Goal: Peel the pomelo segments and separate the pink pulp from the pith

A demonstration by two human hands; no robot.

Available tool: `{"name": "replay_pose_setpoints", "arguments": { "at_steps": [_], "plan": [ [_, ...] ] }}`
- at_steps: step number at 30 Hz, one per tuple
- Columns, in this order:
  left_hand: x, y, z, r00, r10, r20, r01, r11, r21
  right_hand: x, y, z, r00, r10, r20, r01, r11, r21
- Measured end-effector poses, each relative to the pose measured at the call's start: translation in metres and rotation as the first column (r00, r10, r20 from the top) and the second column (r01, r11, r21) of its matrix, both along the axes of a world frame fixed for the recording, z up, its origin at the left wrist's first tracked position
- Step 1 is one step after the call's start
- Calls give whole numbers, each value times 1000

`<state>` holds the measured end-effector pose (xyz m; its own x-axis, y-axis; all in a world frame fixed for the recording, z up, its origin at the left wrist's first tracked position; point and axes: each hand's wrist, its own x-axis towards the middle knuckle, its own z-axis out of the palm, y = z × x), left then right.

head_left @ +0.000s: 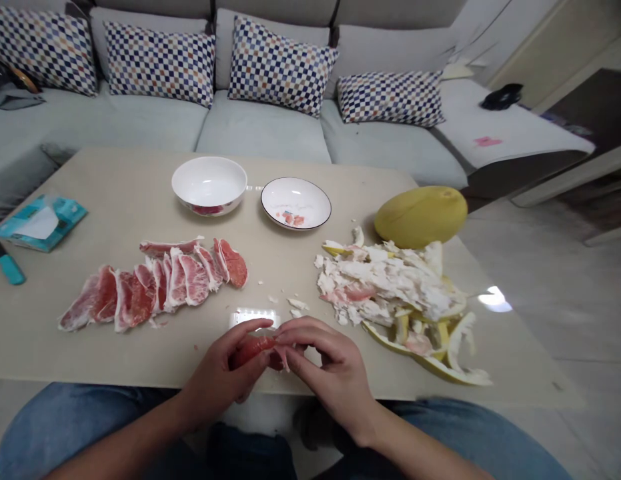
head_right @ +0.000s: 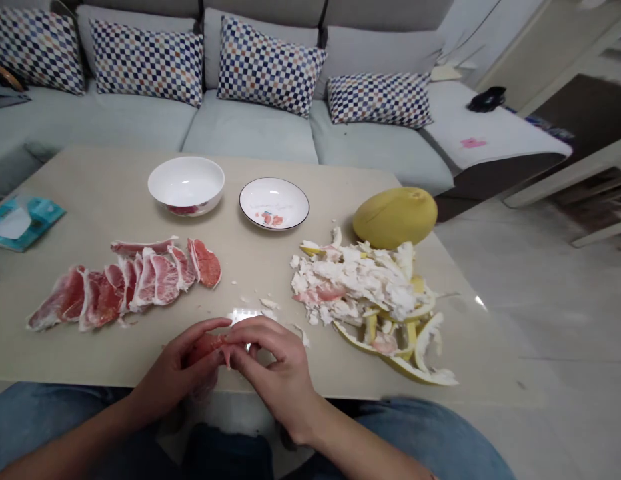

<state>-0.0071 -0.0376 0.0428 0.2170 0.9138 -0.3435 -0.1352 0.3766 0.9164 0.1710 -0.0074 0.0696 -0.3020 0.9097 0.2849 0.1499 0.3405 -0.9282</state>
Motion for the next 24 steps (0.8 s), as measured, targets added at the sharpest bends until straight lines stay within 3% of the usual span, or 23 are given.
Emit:
{"name": "replay_pose_setpoints", "arguments": {
  "at_steps": [3,5,10,16,21,24],
  "plan": [
    [-1,-1,0,979,-31,-203,66,984,168,-2,-1,1,999,-11,30,10,999,51],
    [-1,-1,-1,970,-21,-244,68,981,183,-3,-5,2,998,-14,58,8,995,100],
    [-2,-3,-3,992,40,-118,-32,998,63,-5,-18,2,986,84,142,-122,951,284],
    [2,-6,-3,998,65,12,-65,997,-36,-5,-22,0,980,108,165,-162,920,357],
    [3,1,0,995,103,-3,-103,995,-14,-8,-37,0,951,226,211,-292,880,375],
    [1,7,3,990,134,-33,-134,991,4,-7,-46,5,914,239,327,-363,843,398]
  ]
}}
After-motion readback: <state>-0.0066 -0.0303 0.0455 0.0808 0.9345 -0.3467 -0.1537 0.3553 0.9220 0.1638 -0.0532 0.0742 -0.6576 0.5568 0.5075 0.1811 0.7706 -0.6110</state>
